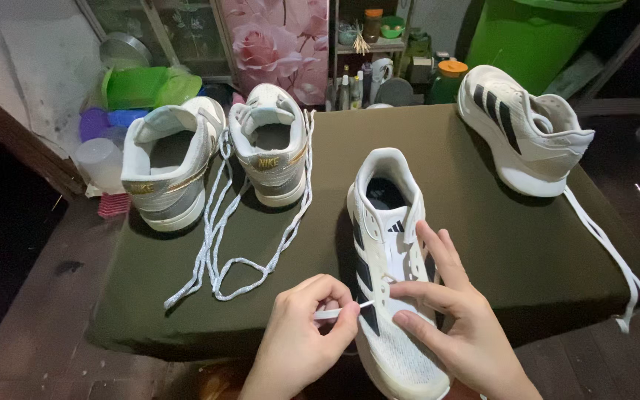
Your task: The person laces a white Adidas sneaker on a table, threading the laces through eyelets and tying a knot. Other shoes are present on the table, but only one shoe is actively laced in the clip.
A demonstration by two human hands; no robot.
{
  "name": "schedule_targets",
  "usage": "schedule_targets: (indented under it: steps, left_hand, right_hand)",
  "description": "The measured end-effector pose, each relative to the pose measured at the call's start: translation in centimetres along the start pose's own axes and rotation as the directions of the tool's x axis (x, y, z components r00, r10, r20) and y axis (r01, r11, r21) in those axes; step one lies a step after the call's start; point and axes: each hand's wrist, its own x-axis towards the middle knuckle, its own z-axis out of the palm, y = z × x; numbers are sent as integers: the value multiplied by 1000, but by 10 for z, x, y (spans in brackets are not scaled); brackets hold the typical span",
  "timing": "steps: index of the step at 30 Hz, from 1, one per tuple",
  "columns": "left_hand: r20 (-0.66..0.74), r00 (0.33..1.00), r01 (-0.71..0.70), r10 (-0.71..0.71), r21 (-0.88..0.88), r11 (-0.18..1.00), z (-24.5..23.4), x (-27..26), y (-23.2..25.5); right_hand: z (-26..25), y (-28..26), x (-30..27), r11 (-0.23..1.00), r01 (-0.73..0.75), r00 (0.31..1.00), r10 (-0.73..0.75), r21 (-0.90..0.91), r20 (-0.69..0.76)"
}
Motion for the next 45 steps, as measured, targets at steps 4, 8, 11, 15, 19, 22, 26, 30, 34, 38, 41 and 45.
schedule_targets:
  steps: [4, 8, 11, 15, 19, 22, 26, 30, 34, 38, 41, 45]
  left_hand:
    - [78, 994, -86, 81, 59, 995, -5, 7, 6]
    - [141, 989, -61, 44, 122, 991, -5, 13, 13]
    - [136, 990, -54, 37, 128, 990, -2, 14, 16]
    - [138, 988, -89, 65, 177, 980, 3, 13, 18]
    - [89, 985, -170, 149, 318, 933, 13, 9, 17]
    - [90, 974, -225, 206, 428, 876, 21, 3, 15]
    - [80, 976, -215, 205, 535, 817, 31, -3, 11]
    - [38, 974, -198, 225, 633, 748, 43, -10, 11]
    - [-16, 944, -220, 329, 713, 666, 63, -10, 14]
    - [25, 944, -264, 330, 657, 707, 58, -6, 15]
    - [98, 972, -236, 215, 478, 846, 33, -3, 15]
    - [99, 984, -172, 147, 342, 924, 21, -1, 17]
  right_hand:
    - [3, 4, -4, 992, 1, 1000, -1, 125, -2]
    - [2, 7, -3, 995, 4, 1000, -4, 103, 1]
    - [2, 8, -3, 992, 4, 1000, -4, 125, 3]
    - [1, 9, -3, 990, 43, 999, -45, 135, 11]
    - [0, 9, -3, 995, 52, 998, -54, 81, 20]
    - [-1, 9, -3, 998, 59, 998, -59, 18, 26]
    - [-2, 10, -3, 994, 83, 996, -86, 71, 41]
    - [-2, 12, -4, 993, 43, 998, -48, 112, 49]
    - [-3, 13, -3, 989, 62, 997, -69, 135, 45]
    - [-5, 16, -3, 989, 90, 994, -96, 120, 42]
    - [-4, 16, -3, 980, 98, 994, -106, 171, 34]
    - [0, 12, -1, 970, 115, 993, -113, 212, -21]
